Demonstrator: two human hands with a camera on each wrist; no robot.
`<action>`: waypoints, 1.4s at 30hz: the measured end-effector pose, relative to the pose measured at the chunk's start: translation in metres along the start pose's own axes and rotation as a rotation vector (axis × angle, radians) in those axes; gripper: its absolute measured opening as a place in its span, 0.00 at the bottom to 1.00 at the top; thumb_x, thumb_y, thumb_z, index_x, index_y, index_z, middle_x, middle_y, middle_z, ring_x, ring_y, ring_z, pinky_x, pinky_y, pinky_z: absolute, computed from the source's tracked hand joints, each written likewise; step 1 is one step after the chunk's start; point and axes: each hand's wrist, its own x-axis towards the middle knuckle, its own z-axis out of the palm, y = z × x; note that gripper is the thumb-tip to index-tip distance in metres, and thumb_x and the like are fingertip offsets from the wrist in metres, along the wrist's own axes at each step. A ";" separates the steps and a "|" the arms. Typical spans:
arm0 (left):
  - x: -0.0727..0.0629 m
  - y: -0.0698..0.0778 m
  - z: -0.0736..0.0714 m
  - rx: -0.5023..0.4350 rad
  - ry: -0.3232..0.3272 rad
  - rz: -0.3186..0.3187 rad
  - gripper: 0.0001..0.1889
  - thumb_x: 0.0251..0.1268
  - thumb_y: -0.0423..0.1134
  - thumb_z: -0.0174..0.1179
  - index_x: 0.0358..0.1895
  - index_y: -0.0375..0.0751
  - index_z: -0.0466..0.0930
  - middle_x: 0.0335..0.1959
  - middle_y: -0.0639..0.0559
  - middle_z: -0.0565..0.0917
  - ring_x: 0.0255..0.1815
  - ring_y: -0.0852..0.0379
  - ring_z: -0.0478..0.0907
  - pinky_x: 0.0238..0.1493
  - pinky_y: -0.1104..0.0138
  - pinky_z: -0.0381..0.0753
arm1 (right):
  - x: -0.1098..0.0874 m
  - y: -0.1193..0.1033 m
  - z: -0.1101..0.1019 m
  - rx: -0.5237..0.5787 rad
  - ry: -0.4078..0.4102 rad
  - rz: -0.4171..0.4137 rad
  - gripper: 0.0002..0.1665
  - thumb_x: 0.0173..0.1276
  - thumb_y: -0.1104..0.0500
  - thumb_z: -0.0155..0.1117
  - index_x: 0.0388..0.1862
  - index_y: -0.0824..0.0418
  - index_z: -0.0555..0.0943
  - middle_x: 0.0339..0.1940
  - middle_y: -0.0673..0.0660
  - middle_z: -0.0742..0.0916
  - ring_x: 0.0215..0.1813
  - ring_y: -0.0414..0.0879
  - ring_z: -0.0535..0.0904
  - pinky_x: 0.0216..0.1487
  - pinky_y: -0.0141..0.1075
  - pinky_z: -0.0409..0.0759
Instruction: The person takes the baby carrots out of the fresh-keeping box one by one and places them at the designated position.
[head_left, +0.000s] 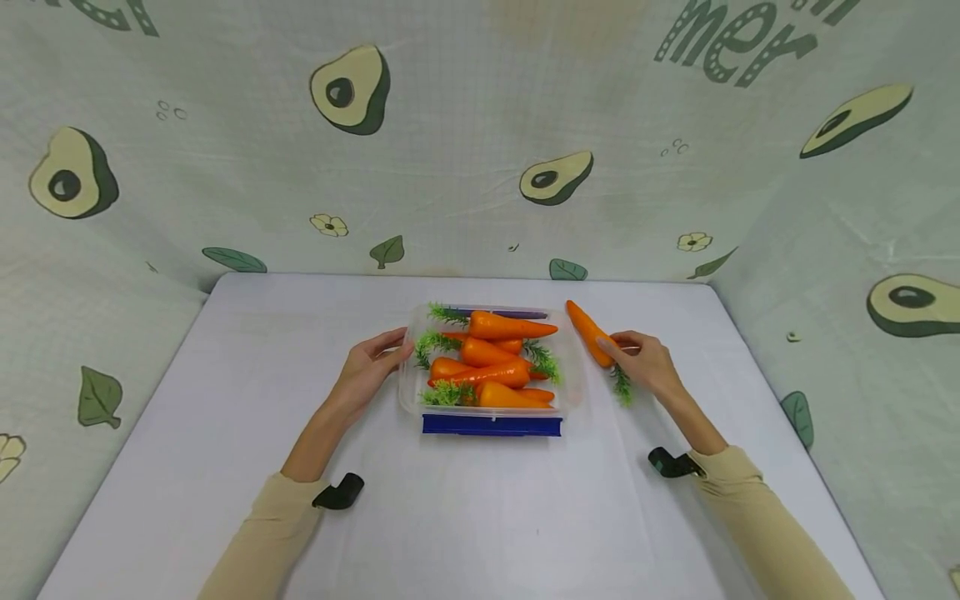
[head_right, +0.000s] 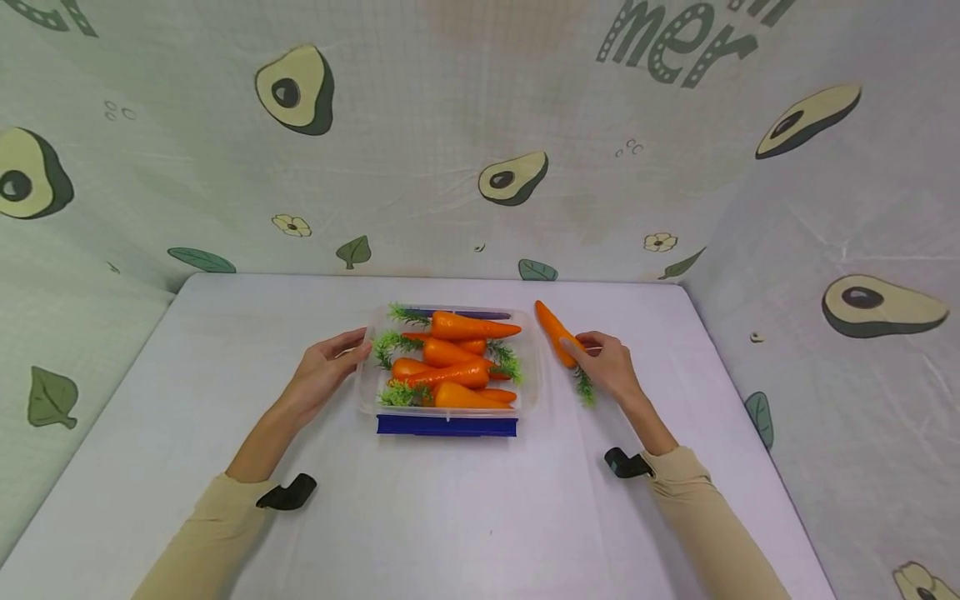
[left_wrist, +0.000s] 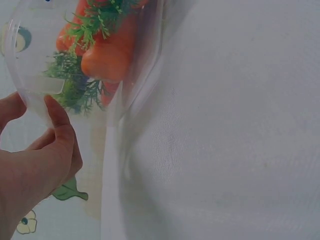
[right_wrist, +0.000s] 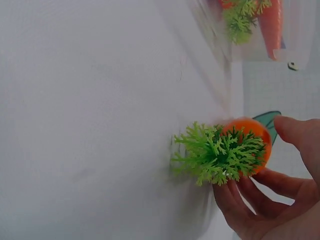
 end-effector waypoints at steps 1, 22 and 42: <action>0.000 0.000 0.000 -0.001 0.001 -0.002 0.33 0.74 0.49 0.64 0.76 0.40 0.68 0.70 0.43 0.73 0.65 0.50 0.74 0.67 0.60 0.76 | 0.000 0.000 -0.001 -0.001 -0.003 -0.007 0.36 0.77 0.40 0.61 0.64 0.71 0.79 0.61 0.72 0.83 0.61 0.66 0.79 0.62 0.57 0.78; -0.004 -0.001 -0.006 0.004 0.012 -0.015 0.33 0.75 0.49 0.63 0.77 0.40 0.67 0.71 0.43 0.72 0.66 0.49 0.73 0.66 0.63 0.76 | 0.011 -0.066 -0.014 -0.040 -0.028 -0.266 0.25 0.76 0.56 0.66 0.64 0.72 0.78 0.61 0.71 0.83 0.60 0.66 0.79 0.63 0.58 0.78; -0.003 0.000 -0.001 -0.021 -0.004 0.003 0.32 0.76 0.47 0.62 0.77 0.39 0.67 0.71 0.40 0.71 0.67 0.49 0.71 0.71 0.56 0.72 | 0.023 -0.127 0.016 -0.023 -0.219 -0.560 0.24 0.70 0.65 0.70 0.61 0.76 0.78 0.58 0.71 0.84 0.57 0.64 0.81 0.62 0.55 0.80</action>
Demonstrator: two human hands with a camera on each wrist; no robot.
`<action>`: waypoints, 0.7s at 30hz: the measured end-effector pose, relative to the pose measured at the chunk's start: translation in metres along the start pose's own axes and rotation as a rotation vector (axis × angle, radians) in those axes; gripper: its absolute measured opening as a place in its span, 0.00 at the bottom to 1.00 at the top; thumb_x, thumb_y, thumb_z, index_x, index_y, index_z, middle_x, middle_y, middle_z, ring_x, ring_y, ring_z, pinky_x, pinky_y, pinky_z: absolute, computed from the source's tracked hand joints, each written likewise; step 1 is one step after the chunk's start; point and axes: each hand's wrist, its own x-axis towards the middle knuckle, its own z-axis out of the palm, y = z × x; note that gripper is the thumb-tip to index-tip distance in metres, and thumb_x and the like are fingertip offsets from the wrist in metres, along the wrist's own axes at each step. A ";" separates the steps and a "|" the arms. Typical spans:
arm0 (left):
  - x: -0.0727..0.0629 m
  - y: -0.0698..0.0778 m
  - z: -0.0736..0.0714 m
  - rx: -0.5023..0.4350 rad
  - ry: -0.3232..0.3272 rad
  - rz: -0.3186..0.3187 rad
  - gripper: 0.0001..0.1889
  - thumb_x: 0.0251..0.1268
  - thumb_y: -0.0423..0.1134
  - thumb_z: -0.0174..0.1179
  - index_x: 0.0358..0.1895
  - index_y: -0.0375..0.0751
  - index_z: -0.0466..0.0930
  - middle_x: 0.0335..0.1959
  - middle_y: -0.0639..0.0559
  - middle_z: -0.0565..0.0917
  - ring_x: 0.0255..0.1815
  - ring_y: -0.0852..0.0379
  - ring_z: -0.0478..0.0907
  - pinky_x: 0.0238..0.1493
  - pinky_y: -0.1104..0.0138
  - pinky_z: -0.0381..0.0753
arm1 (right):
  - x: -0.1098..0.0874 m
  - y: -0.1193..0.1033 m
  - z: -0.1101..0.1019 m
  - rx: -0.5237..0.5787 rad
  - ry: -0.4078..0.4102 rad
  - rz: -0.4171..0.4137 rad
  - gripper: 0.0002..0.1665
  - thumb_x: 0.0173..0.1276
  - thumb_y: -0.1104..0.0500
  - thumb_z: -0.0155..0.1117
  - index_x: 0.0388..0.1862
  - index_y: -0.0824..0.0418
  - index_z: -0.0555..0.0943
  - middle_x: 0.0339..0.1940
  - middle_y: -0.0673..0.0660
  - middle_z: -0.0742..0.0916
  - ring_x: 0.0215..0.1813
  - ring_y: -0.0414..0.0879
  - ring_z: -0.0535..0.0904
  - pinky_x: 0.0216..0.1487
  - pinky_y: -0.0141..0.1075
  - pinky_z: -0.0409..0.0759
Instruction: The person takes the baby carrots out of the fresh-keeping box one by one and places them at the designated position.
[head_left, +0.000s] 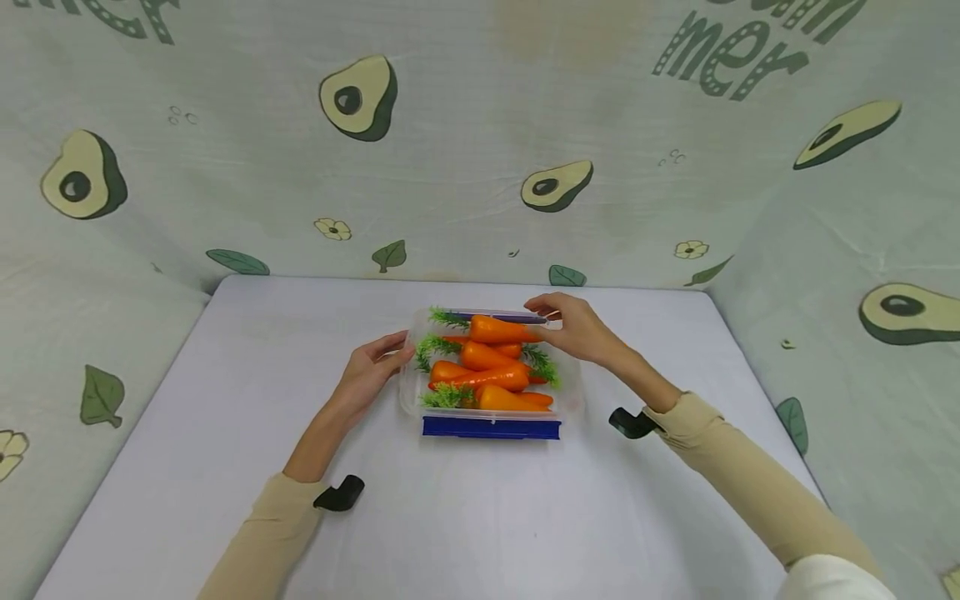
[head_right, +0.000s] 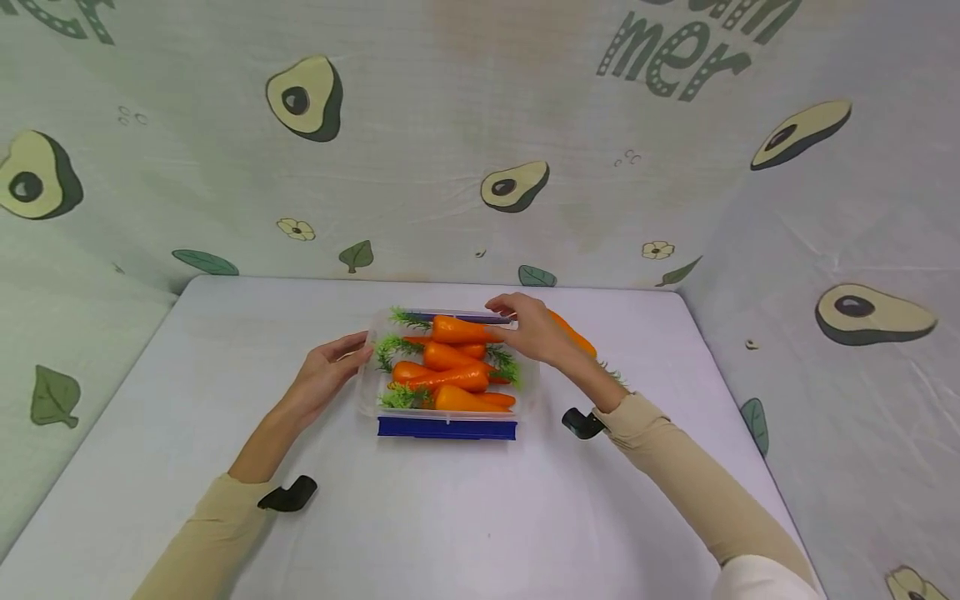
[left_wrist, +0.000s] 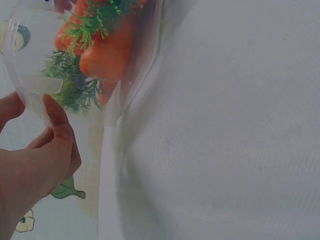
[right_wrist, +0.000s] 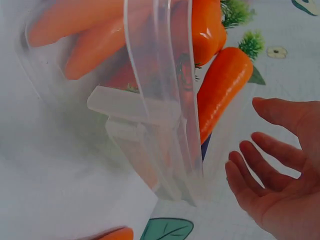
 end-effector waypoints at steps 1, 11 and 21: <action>0.000 0.000 0.000 0.001 -0.001 0.001 0.32 0.76 0.48 0.63 0.77 0.39 0.67 0.72 0.40 0.71 0.67 0.49 0.71 0.71 0.56 0.72 | 0.002 -0.001 0.002 -0.001 -0.010 -0.013 0.24 0.70 0.66 0.71 0.60 0.76 0.78 0.57 0.71 0.84 0.57 0.64 0.81 0.62 0.55 0.80; 0.000 0.001 0.001 0.005 0.003 0.004 0.32 0.75 0.47 0.63 0.76 0.38 0.68 0.71 0.40 0.72 0.66 0.49 0.72 0.69 0.57 0.74 | 0.014 -0.011 0.013 -0.015 -0.089 -0.024 0.23 0.69 0.65 0.72 0.60 0.74 0.80 0.57 0.68 0.86 0.59 0.61 0.82 0.63 0.53 0.80; 0.002 -0.001 0.000 -0.009 0.014 0.000 0.30 0.75 0.46 0.63 0.74 0.38 0.71 0.69 0.41 0.74 0.61 0.52 0.75 0.60 0.68 0.79 | 0.018 -0.017 0.024 -0.112 -0.151 -0.016 0.25 0.70 0.66 0.70 0.64 0.71 0.79 0.59 0.65 0.86 0.61 0.59 0.82 0.65 0.51 0.79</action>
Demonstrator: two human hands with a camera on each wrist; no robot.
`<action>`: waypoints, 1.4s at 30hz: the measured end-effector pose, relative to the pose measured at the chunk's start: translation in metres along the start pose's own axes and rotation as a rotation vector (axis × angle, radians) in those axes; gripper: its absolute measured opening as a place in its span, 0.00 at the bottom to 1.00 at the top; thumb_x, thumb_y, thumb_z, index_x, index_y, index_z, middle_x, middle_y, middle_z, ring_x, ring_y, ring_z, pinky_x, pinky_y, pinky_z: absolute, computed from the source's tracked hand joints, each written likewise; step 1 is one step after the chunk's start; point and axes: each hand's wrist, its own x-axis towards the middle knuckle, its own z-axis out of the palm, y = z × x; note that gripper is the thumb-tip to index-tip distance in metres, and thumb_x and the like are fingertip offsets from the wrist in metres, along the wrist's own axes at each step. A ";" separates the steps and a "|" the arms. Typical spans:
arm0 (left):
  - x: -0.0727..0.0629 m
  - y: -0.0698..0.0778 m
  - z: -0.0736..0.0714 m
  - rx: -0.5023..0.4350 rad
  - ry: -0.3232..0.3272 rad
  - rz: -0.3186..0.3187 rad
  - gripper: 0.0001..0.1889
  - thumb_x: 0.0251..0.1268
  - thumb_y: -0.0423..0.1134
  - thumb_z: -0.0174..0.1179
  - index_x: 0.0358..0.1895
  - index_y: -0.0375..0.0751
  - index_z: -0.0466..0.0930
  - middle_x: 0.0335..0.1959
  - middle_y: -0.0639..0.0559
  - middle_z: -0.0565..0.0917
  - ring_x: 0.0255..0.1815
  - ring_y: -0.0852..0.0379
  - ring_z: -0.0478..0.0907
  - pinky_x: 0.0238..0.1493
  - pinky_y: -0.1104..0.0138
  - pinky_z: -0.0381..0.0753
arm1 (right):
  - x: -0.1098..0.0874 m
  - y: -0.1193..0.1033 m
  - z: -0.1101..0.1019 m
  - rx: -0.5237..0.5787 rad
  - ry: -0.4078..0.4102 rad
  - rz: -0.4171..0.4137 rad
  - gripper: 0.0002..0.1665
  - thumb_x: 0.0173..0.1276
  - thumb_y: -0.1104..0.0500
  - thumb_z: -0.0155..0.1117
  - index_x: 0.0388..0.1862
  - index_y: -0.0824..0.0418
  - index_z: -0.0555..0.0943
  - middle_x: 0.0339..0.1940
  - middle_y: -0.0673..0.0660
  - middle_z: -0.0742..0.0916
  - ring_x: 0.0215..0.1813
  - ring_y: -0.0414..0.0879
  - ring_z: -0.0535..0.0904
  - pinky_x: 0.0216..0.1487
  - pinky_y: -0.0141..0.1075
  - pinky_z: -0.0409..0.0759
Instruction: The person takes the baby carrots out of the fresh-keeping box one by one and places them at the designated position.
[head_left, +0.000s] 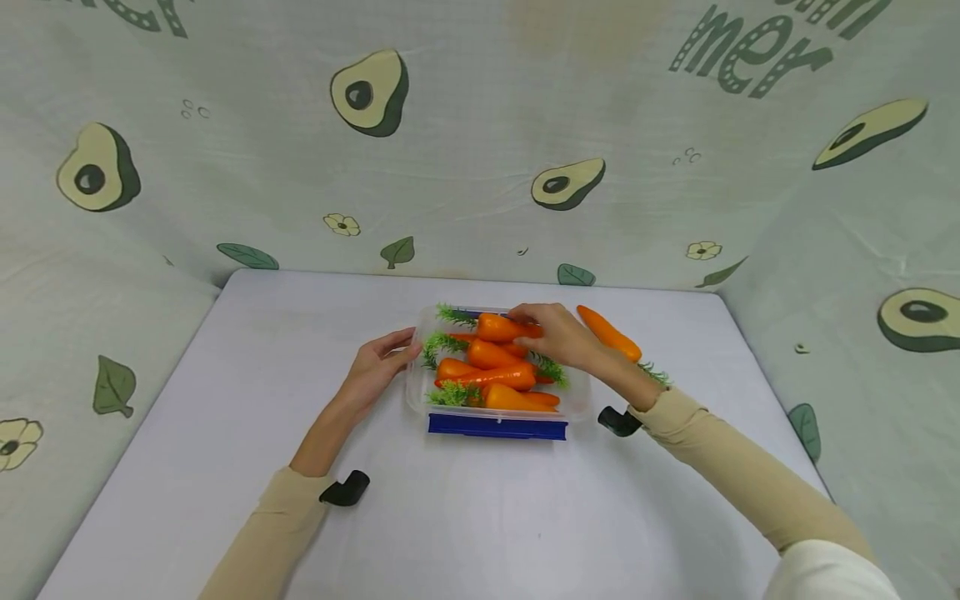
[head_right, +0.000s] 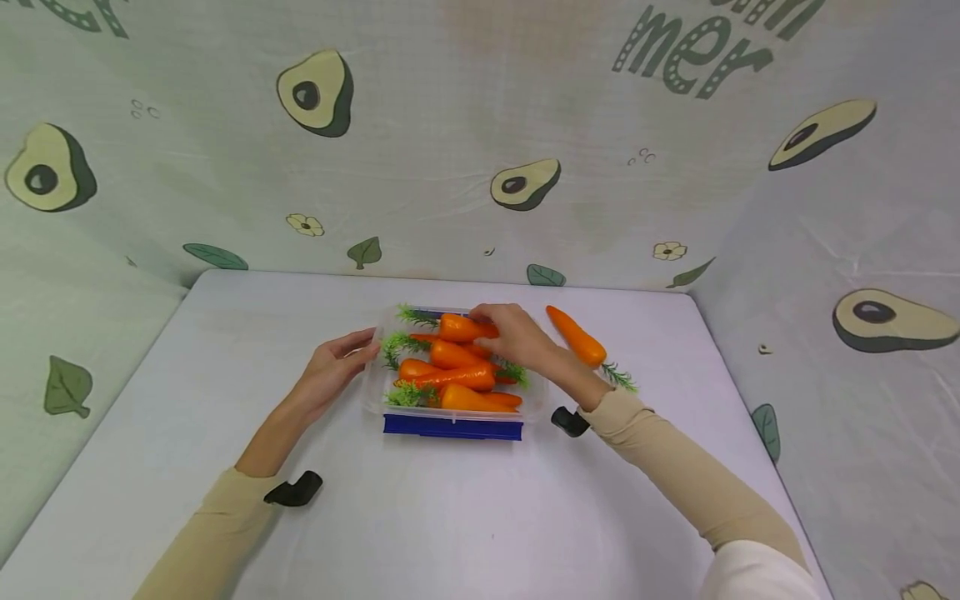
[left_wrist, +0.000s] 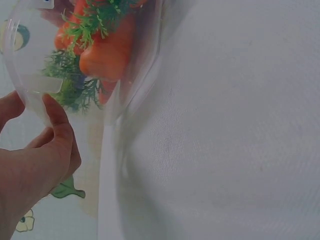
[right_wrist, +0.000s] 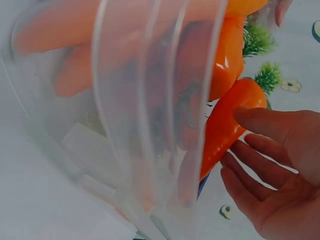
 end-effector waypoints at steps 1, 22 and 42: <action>0.000 0.001 0.000 -0.002 0.000 0.000 0.30 0.75 0.46 0.63 0.74 0.38 0.71 0.69 0.41 0.74 0.61 0.52 0.75 0.61 0.68 0.79 | 0.000 0.000 0.000 -0.016 -0.006 0.006 0.25 0.70 0.67 0.70 0.64 0.71 0.79 0.60 0.65 0.86 0.62 0.59 0.81 0.65 0.51 0.79; -0.003 0.001 0.004 -0.016 -0.012 0.000 0.31 0.75 0.45 0.63 0.75 0.38 0.69 0.70 0.40 0.72 0.65 0.51 0.73 0.66 0.61 0.77 | 0.002 -0.002 0.010 -0.266 0.044 -0.087 0.25 0.66 0.68 0.74 0.61 0.69 0.81 0.53 0.63 0.88 0.54 0.57 0.85 0.57 0.48 0.84; -0.002 0.001 0.002 0.009 -0.004 0.000 0.32 0.76 0.46 0.62 0.77 0.37 0.67 0.71 0.40 0.71 0.64 0.52 0.73 0.68 0.61 0.75 | -0.016 -0.001 -0.035 -0.033 0.168 -0.117 0.25 0.68 0.65 0.73 0.60 0.75 0.80 0.49 0.67 0.88 0.47 0.58 0.87 0.48 0.48 0.88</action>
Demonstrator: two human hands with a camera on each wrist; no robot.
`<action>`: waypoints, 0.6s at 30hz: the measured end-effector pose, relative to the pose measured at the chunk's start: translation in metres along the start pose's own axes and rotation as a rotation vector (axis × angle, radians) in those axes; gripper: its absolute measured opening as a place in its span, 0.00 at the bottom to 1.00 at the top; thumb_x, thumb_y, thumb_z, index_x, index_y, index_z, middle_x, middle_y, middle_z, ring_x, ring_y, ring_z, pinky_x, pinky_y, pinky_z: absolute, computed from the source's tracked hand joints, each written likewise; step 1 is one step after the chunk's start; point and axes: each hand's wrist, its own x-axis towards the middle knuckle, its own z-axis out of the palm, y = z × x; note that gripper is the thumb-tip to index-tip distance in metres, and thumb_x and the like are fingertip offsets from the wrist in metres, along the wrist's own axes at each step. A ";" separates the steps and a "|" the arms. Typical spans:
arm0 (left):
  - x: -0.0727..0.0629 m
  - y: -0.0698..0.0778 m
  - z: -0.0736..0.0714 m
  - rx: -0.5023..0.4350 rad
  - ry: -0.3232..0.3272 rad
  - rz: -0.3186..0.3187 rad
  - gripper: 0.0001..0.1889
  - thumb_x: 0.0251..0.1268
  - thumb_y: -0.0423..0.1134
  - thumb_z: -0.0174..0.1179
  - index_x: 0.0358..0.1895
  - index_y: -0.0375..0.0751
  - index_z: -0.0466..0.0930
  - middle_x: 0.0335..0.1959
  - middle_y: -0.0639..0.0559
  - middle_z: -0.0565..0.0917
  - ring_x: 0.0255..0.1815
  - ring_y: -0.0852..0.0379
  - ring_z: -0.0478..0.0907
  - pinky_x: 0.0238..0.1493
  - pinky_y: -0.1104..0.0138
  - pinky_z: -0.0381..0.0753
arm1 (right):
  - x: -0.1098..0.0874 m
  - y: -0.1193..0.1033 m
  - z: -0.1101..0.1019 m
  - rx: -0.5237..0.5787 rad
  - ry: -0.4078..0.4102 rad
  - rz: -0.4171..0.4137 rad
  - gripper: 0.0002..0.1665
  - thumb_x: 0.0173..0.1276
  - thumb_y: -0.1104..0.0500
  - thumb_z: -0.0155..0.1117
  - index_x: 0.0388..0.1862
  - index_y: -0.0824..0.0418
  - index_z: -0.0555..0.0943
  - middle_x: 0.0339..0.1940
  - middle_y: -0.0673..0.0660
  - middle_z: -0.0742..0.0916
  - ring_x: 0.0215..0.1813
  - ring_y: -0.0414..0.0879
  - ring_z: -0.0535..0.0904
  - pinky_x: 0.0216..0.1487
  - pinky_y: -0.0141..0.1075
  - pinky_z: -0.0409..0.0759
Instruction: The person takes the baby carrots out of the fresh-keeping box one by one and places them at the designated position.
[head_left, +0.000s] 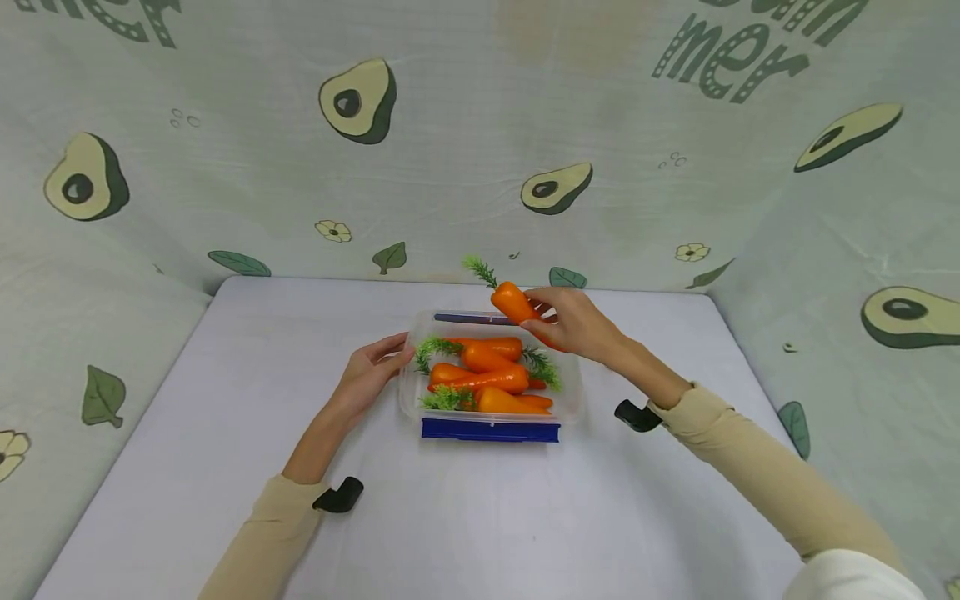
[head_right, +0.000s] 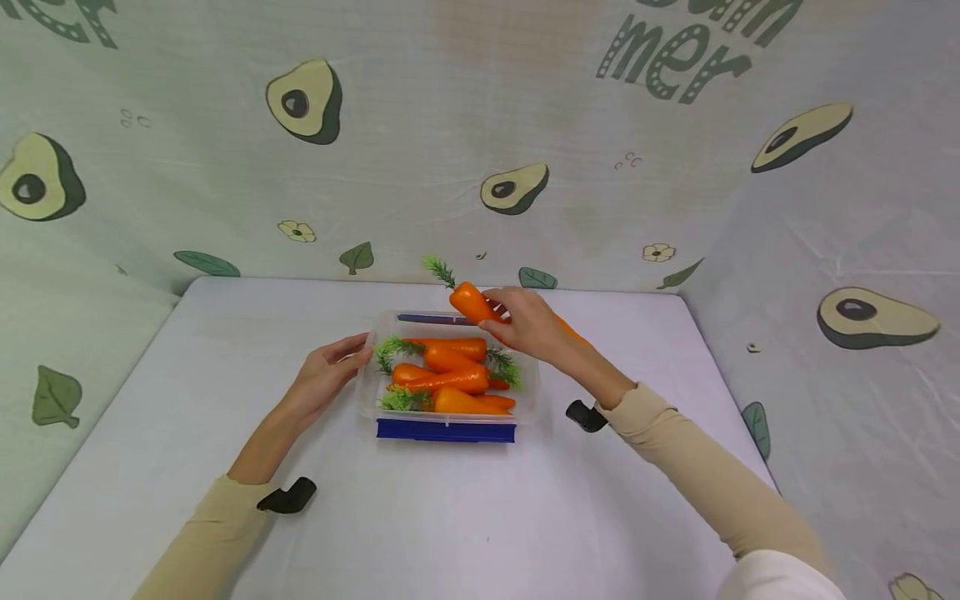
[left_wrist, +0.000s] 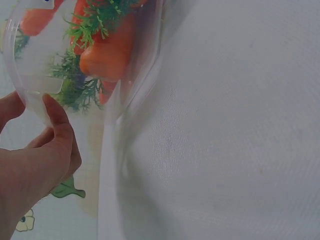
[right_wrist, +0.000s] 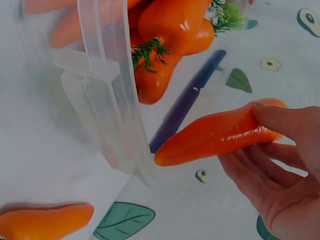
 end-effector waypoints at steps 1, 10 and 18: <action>0.000 0.000 0.000 -0.001 -0.001 -0.001 0.32 0.76 0.46 0.62 0.77 0.37 0.67 0.71 0.40 0.71 0.64 0.51 0.72 0.68 0.61 0.75 | -0.001 0.000 -0.003 0.004 0.005 0.013 0.25 0.68 0.64 0.73 0.61 0.75 0.80 0.49 0.67 0.88 0.47 0.58 0.87 0.48 0.48 0.88; -0.001 0.001 0.000 -0.011 0.006 -0.019 0.31 0.76 0.45 0.62 0.76 0.38 0.68 0.71 0.40 0.71 0.65 0.51 0.72 0.67 0.63 0.75 | -0.014 0.006 -0.026 0.001 0.082 0.141 0.25 0.69 0.64 0.73 0.61 0.74 0.80 0.52 0.68 0.87 0.49 0.59 0.85 0.51 0.52 0.86; 0.000 -0.001 -0.001 -0.014 -0.016 -0.012 0.33 0.76 0.48 0.62 0.77 0.39 0.67 0.71 0.42 0.71 0.67 0.48 0.72 0.66 0.66 0.76 | -0.036 0.029 -0.039 -0.028 0.150 0.211 0.27 0.69 0.63 0.73 0.63 0.74 0.79 0.54 0.69 0.87 0.49 0.61 0.85 0.50 0.54 0.86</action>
